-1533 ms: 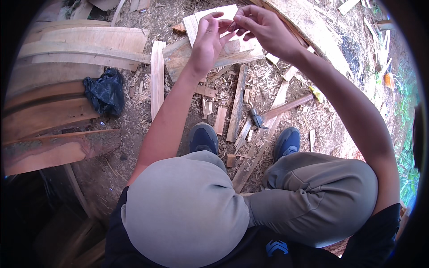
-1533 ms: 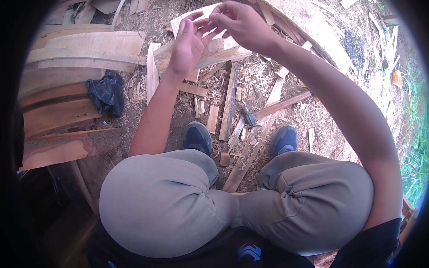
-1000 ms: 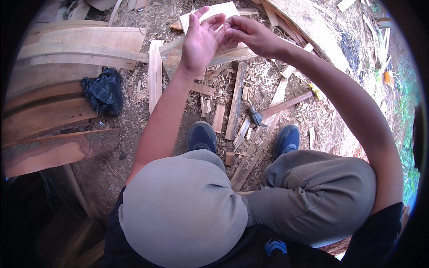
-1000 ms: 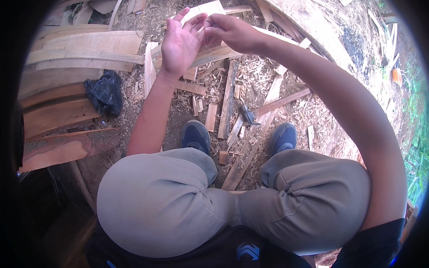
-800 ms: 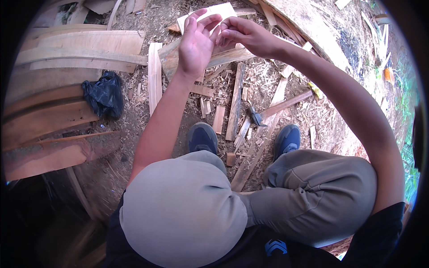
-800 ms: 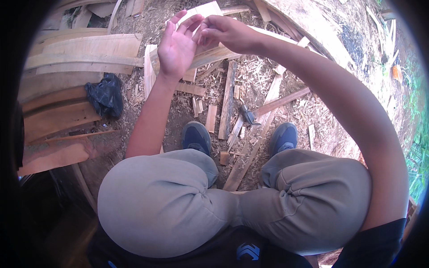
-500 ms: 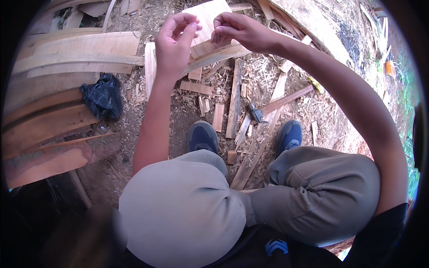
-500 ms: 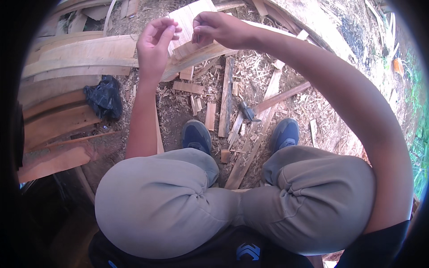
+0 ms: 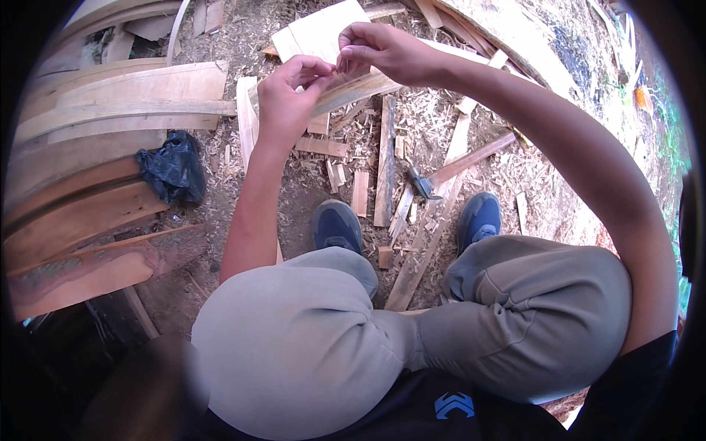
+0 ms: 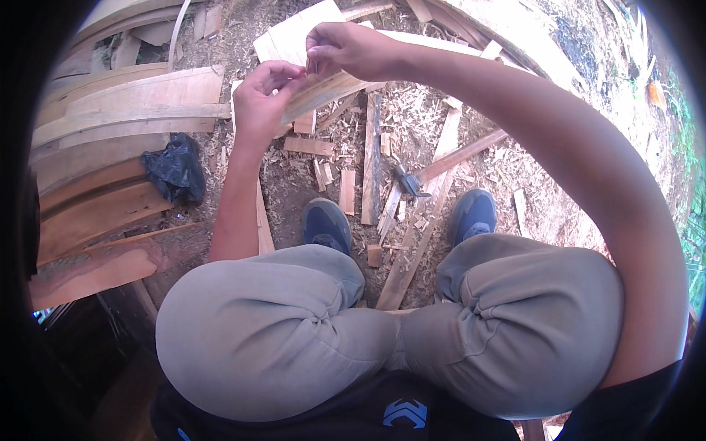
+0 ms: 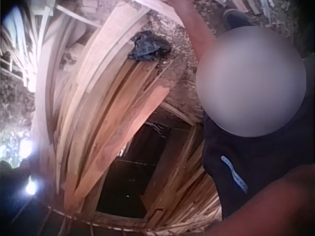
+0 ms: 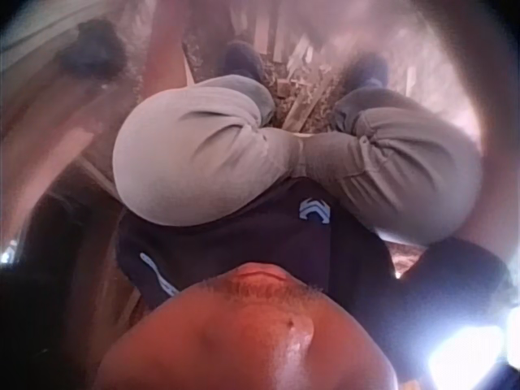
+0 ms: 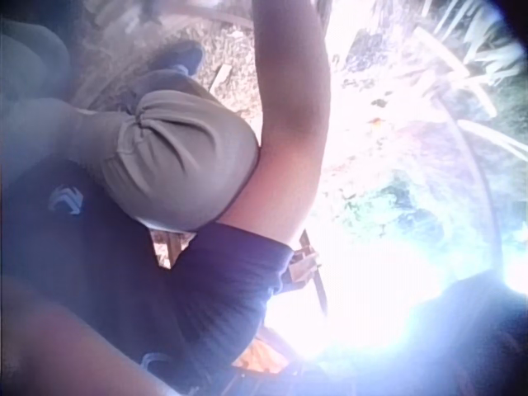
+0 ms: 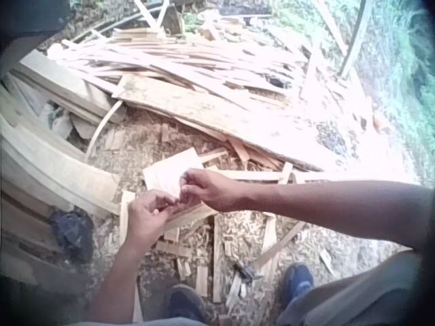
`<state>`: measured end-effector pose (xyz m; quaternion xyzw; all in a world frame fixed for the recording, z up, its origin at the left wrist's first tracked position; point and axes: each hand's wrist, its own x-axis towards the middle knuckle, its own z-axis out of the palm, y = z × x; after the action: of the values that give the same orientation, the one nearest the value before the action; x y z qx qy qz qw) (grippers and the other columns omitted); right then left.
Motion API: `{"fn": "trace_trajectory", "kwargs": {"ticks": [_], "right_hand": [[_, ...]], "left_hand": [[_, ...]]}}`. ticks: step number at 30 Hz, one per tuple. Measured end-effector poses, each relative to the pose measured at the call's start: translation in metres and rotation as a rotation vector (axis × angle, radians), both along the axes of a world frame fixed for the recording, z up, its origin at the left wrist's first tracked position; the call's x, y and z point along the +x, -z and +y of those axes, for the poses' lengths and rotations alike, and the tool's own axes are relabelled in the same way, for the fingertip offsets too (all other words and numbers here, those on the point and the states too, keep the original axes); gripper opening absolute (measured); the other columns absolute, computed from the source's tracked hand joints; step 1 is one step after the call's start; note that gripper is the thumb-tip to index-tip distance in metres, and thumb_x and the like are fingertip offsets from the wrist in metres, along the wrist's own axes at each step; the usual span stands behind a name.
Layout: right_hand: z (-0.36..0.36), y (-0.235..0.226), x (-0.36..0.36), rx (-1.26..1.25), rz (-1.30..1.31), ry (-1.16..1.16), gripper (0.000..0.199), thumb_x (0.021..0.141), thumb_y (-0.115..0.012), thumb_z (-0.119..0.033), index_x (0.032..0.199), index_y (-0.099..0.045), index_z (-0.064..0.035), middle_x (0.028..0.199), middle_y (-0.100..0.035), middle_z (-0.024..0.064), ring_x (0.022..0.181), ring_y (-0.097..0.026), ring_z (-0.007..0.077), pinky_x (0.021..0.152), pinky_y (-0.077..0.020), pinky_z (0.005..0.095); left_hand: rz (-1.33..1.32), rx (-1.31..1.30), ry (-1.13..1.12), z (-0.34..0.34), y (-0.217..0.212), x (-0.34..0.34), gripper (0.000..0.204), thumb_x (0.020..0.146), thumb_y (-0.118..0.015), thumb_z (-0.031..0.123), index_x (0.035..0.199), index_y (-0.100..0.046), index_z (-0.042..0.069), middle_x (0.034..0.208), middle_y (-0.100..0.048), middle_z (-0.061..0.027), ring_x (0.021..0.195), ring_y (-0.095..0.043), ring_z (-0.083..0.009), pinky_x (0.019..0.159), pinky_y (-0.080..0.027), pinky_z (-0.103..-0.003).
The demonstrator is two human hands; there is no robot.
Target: The person assembles a small wooden structure by placing thin wooden slats onto a base and securing them with nails using a hammer. The person repeatedly picks up slats, aligns them, and hammers nails to fasten them.
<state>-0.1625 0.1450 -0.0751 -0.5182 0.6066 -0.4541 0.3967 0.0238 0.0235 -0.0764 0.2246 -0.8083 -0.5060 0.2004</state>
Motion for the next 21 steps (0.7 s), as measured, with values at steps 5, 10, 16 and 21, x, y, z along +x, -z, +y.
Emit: {"fn": "trace_trajectory", "kwargs": {"ticks": [5,10,16,21], "right_hand": [[0.002,0.001,0.005,-0.023,0.022,0.030,0.019,0.108,-0.055,-0.019,0.109,-0.059,-0.0007,0.098,-0.070,0.0062,0.096,-0.068,0.0131,0.091,-0.0553,0.0295],[0.003,0.003,0.005,-0.033,0.062,0.068,0.019,0.107,-0.057,-0.018,0.108,-0.060,0.0008,0.097,-0.069,0.0055,0.095,-0.068,0.0127,0.090,-0.0545,0.0288],[0.002,0.003,0.006,-0.014,0.041,0.043,0.019,0.106,-0.060,-0.017,0.109,-0.062,0.0013,0.098,-0.070,0.0055,0.095,-0.068,0.0120,0.089,-0.0538,0.0281],[0.002,0.000,0.004,0.013,-0.062,0.100,0.020,0.106,-0.060,-0.018,0.111,-0.063,0.0008,0.100,-0.071,0.0063,0.095,-0.070,0.0129,0.088,-0.0558,0.0284]], "left_hand": [[-0.061,-0.122,-0.018,0.015,-0.015,-0.002,0.026,0.092,-0.075,0.008,0.117,-0.072,0.004,0.106,-0.077,-0.0095,0.096,-0.074,-0.0159,0.087,-0.058,-0.028],[0.086,-0.292,-0.083,0.021,0.000,-0.006,0.019,0.089,-0.078,0.011,0.107,-0.079,0.005,0.093,-0.079,-0.0095,0.082,-0.076,-0.0163,0.072,-0.059,-0.028],[-0.107,-0.165,-0.079,0.016,-0.007,-0.008,0.021,0.093,-0.076,0.013,0.113,-0.078,0.006,0.097,-0.079,-0.0075,0.089,-0.075,-0.0122,0.079,-0.058,-0.026],[-0.185,-0.119,-0.107,0.012,-0.019,-0.012,0.017,0.092,-0.077,0.014,0.106,-0.079,0.006,0.091,-0.079,-0.0078,0.083,-0.074,-0.0118,0.075,-0.058,-0.026]]}}
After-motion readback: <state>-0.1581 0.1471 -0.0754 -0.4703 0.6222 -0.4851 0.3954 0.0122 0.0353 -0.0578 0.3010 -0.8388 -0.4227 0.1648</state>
